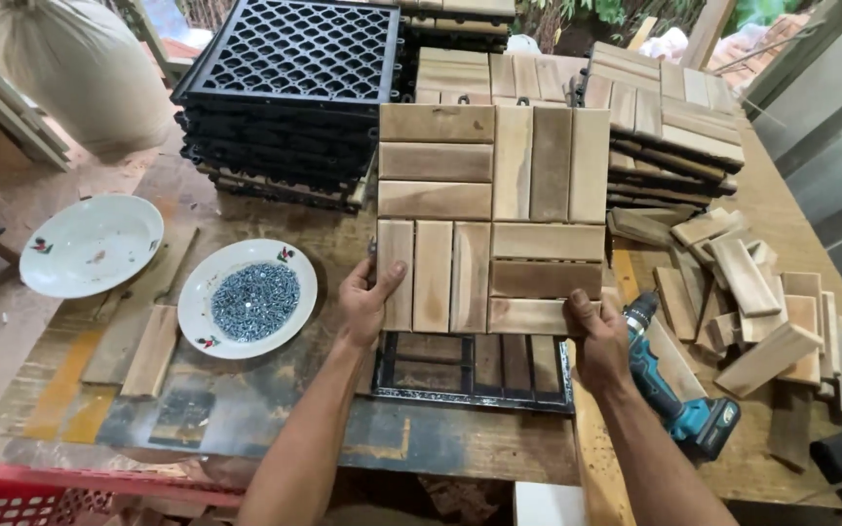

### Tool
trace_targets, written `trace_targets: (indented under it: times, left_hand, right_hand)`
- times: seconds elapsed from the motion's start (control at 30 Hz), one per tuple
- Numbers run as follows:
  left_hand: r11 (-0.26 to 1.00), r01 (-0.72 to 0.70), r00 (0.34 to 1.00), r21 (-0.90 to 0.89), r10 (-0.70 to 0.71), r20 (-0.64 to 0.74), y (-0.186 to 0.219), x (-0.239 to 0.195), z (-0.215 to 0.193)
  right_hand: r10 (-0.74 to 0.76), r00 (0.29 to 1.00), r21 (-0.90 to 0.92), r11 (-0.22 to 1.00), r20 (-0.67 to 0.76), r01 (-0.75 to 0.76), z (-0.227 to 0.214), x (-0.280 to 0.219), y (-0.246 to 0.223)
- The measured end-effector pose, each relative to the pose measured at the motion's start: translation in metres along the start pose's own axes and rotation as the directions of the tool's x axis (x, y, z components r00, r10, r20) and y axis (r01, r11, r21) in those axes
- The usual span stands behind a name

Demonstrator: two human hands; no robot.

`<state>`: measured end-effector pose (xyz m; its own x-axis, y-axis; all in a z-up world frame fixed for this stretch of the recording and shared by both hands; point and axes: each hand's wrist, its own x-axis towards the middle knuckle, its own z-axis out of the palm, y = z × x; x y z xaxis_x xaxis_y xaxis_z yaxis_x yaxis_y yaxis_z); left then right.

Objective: Assembling a wooden floor tile by placing slats into a plastic grid and fastening them with screws using a power drill.

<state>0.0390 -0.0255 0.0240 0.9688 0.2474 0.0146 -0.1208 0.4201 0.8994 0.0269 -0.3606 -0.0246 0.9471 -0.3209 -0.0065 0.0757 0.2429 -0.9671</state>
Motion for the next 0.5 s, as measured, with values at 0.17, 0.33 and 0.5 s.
trace_targets:
  times: [0.17,0.33,0.5]
  left_hand:
    - [0.999,-0.005,1.000,0.043,0.005,0.007,-0.017,0.008,0.000]
    - [0.989,0.059,0.998,0.135,-0.059,-0.005,0.028,-0.012,0.019]
    - [0.837,0.349,0.933,0.422,-0.353,-0.073,0.037,0.015,0.034]
  right_hand:
    - [-0.042,0.999,0.034,0.999,0.033,0.041,-0.022,0.013,0.027]
    - [0.047,0.998,0.089,0.995,-0.033,-0.044,-0.017,-0.003,0.018]
    - [0.278,0.951,-0.053,0.957,-0.136,-0.287,0.046,-0.029,-0.084]
